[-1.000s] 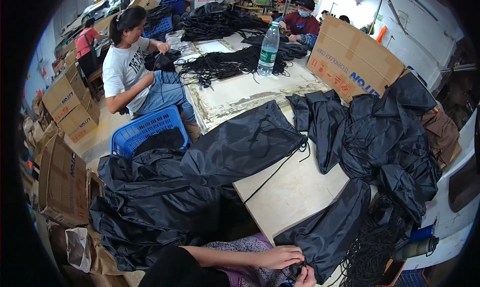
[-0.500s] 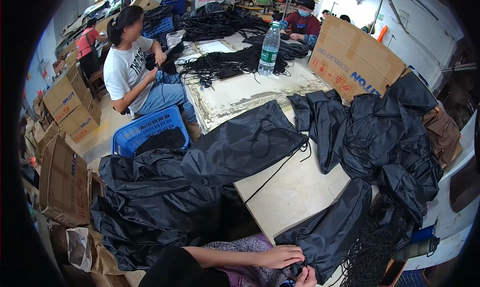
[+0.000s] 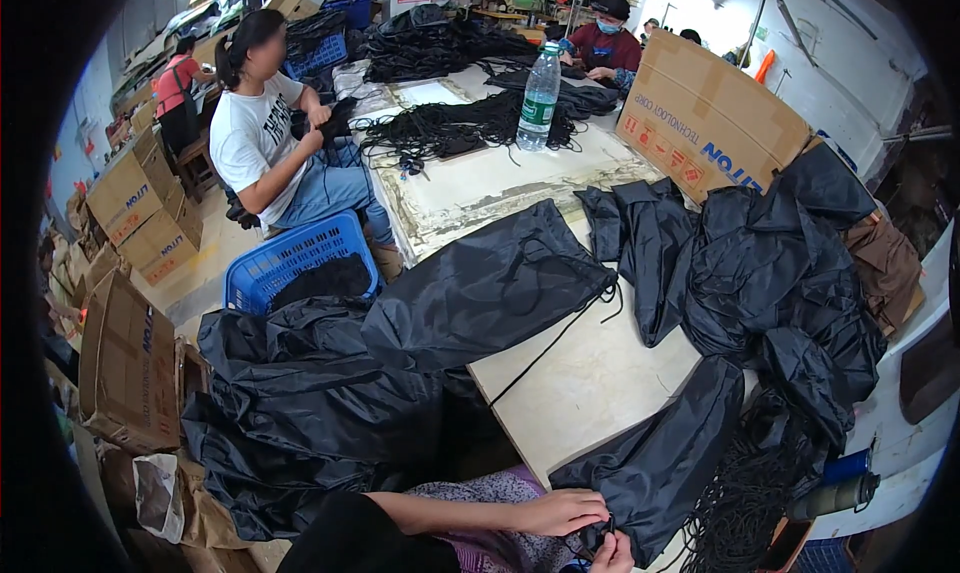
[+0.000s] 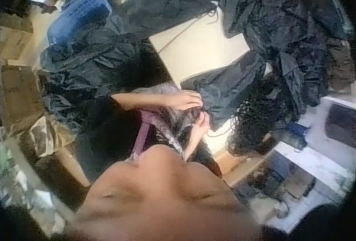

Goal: The person is sorting and preparing black fabric bags and organizing black cords.

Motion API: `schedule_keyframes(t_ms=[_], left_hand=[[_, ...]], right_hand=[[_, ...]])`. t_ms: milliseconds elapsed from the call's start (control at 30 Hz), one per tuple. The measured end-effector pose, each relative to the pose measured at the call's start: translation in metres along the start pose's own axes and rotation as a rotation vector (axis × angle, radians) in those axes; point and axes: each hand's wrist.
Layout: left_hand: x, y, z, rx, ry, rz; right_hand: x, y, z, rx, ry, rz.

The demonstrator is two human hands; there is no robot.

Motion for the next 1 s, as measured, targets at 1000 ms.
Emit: schedule_keyframes(t_ms=[1000], left_hand=[[0.0001,-0.0005,0.0008,-0.078,0.065,0.017]], right_hand=[[-0.0005,-0.0014,-0.0019,0.022,-0.002,-0.011]])
Point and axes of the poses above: each hand's wrist, its own x-axis away from the middle knuckle, its own y-axis out of the palm, z = x × y, and after that the axes turned 1 degree about -x, right-handed
